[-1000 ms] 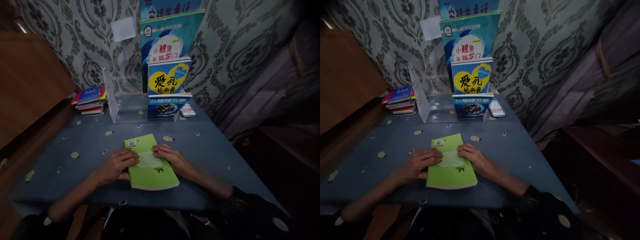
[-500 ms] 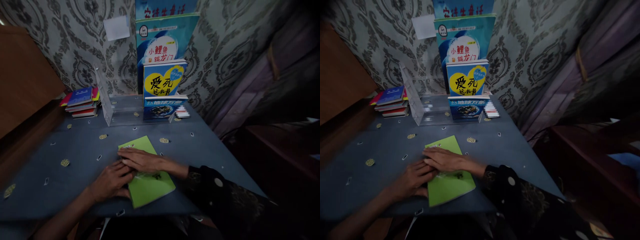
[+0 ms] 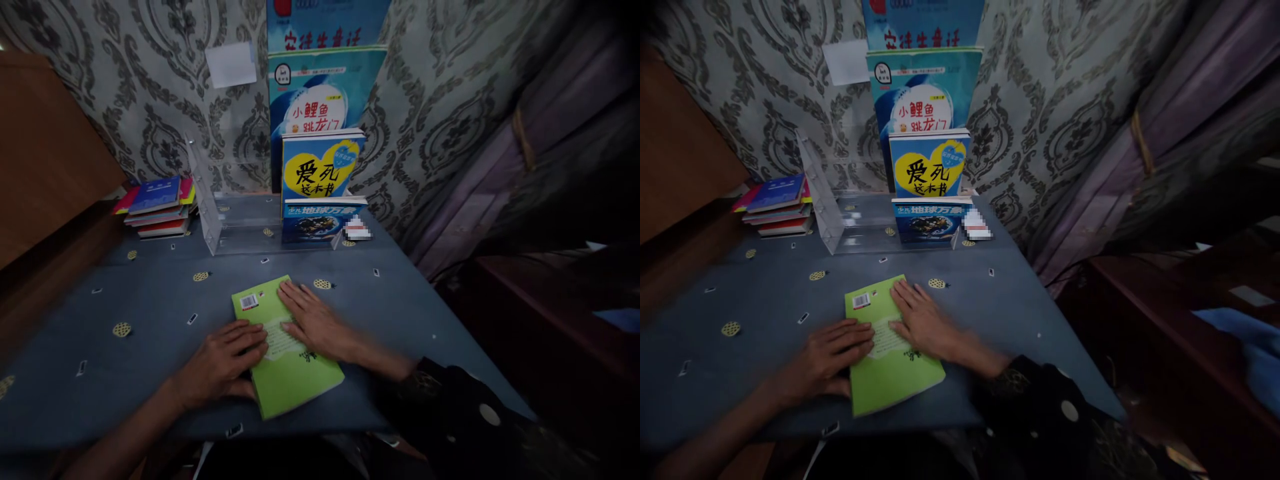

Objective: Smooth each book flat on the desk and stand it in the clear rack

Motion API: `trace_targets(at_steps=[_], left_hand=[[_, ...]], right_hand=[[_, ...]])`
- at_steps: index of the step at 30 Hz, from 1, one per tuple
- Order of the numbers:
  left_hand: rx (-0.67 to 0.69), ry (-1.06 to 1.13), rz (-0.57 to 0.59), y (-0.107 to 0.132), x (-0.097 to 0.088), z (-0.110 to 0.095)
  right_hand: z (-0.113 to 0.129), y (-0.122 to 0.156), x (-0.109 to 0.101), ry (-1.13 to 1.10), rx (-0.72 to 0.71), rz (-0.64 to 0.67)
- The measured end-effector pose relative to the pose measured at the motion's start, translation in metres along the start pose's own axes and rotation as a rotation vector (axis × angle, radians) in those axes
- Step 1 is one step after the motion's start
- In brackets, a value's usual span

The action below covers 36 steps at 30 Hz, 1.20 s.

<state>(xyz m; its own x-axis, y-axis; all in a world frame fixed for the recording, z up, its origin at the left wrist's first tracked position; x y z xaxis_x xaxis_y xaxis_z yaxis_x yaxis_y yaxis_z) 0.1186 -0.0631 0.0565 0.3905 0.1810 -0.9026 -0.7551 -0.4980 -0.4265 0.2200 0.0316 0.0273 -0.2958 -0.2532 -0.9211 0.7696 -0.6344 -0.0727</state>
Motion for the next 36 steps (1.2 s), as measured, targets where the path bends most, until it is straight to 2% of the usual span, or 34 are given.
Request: trace_targets(at_steps=[9,12,14,16,19,23,25,30,33,36], left_hand=[[0.031,-0.012,-0.072,-0.008,-0.013,-0.004],[0.005,0.030,-0.107,-0.010,-0.014,0.001],[-0.012,0.082,-0.152,-0.015,-0.019,0.005],[-0.066,0.163,-0.207,-0.023,-0.027,0.014],[-0.226,0.329,-0.291,-0.036,-0.034,0.033],[-0.521,0.532,-0.406,-0.043,-0.023,0.063],[-0.600,0.571,-0.455,-0.043,-0.017,0.070],[-0.600,0.578,-0.477,-0.034,-0.023,0.075],[-0.575,0.497,-0.488,-0.027,-0.036,0.073],[-0.517,0.398,-0.532,-0.031,-0.051,0.065]], right_hand=[[0.044,0.094,-0.003,-0.169,-0.062,0.091],[0.042,0.112,-0.003,-0.244,-0.092,0.020],[0.034,0.116,-0.006,-0.285,-0.119,-0.106],[0.025,0.114,-0.010,-0.332,-0.166,-0.255],[0.007,0.103,-0.022,-0.454,-0.200,-0.434],[-0.017,0.079,-0.047,-0.666,-0.145,-0.615],[-0.022,0.069,-0.060,-0.729,-0.117,-0.671],[-0.030,0.052,-0.081,-0.828,-0.047,-0.696],[-0.038,0.040,-0.084,-0.912,0.039,-0.650],[-0.038,0.029,-0.089,-0.975,0.063,-0.639]])
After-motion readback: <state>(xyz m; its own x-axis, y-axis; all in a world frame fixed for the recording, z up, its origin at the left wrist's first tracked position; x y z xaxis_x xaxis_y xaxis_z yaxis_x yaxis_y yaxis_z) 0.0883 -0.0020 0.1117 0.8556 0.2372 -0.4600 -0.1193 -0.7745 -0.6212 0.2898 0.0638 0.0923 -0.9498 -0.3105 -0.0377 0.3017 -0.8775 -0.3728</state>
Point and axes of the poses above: each hand's wrist, its own y-axis away from the middle knuckle, its own x-axis out of the palm, z = x × y, the point moved 10 cm from there along -y, towards the middle knuckle, and after that the axes turned 1 degree about -z, right-handed, at the moved point
